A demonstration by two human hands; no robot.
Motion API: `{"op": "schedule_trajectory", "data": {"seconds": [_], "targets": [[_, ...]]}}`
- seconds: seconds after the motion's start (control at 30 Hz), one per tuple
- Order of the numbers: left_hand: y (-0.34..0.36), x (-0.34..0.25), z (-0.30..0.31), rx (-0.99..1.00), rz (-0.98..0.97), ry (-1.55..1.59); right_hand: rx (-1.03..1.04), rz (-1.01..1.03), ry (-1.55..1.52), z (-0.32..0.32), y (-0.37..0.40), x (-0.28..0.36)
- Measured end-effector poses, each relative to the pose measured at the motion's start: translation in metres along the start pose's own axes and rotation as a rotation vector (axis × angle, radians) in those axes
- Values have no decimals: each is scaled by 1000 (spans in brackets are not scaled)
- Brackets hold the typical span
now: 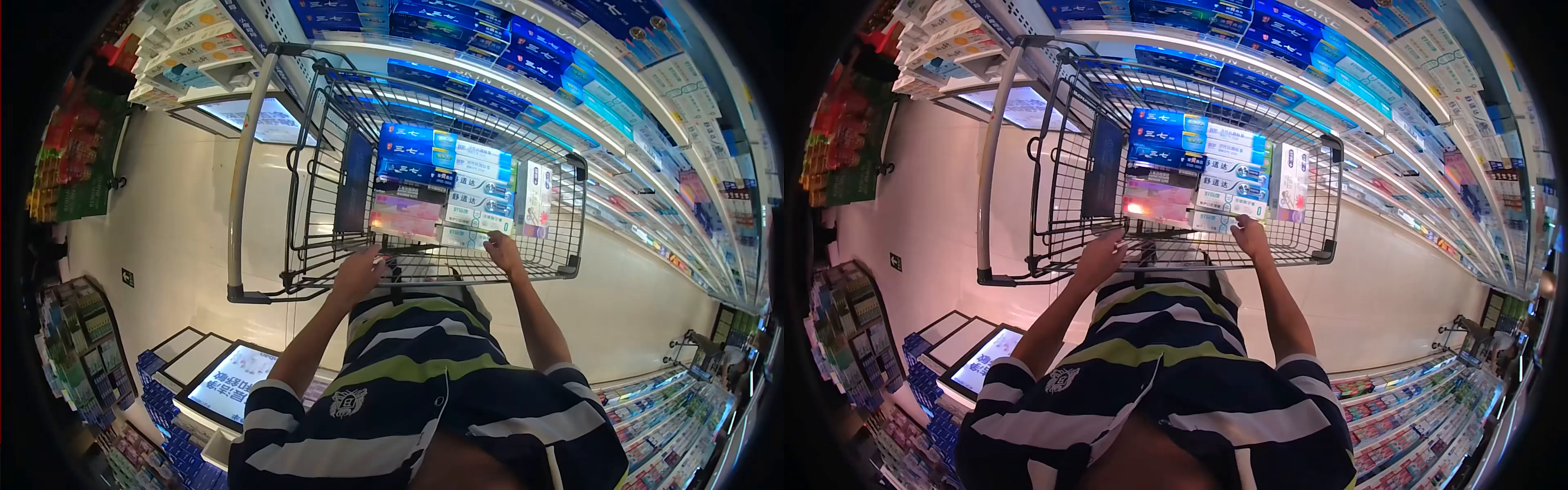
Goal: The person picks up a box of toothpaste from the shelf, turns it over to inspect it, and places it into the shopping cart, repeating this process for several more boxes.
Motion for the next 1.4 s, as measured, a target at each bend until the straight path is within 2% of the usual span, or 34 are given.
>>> {"op": "schedule_trajectory", "data": {"seconds": [0.07, 0.1, 0.13, 0.2, 0.3, 0.43, 0.5, 0.63, 0.7, 0.83, 0.93, 1.4], "targets": [[12, -25, -3, -59, -120, 59, -138, 58, -27, 31, 5, 21], [4, 6, 37, 47, -47, 38, -184, 100, -127, 16, -26, 81], [7, 8, 35, 5, -50, 46, -260, 159, -160, 41, -30, 108], [2, 9, 34, 81, -7, 82, -426, 306, -189, 95, -31, 174], [1, 7, 34, 129, -2, 86, -661, 578, -69, 157, -27, 262], [0, 10, 31, 101, -69, 79, -806, 754, 55, 193, -56, 325], [2, 9, 29, 131, -76, 96, -856, 776, 166, 199, -75, 345], [4, 16, 24, 164, -65, 91, -877, 683, 254, 212, -117, 356], [5, 20, 21, 146, -69, 74, -880, 587, 256, 217, -135, 351], [6, 22, 22, 103, -125, 62, -841, 524, 253, 215, -151, 345], [6, 25, 19, 143, -76, 102, -849, 524, 243, 216, -155, 344], [5, 24, 19, 124, -88, 79, -816, 483, 207, 221, -151, 344]]}}
Point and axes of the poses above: each hand's wrist, its own y-axis away from the middle knuckle, its own z-axis out of the back of the hand, x = y × z, the point moved 8 cm from there along -y, towards the middle knuckle, and after that the axes turned 14 degrees about -z, right-handed, at the moved point
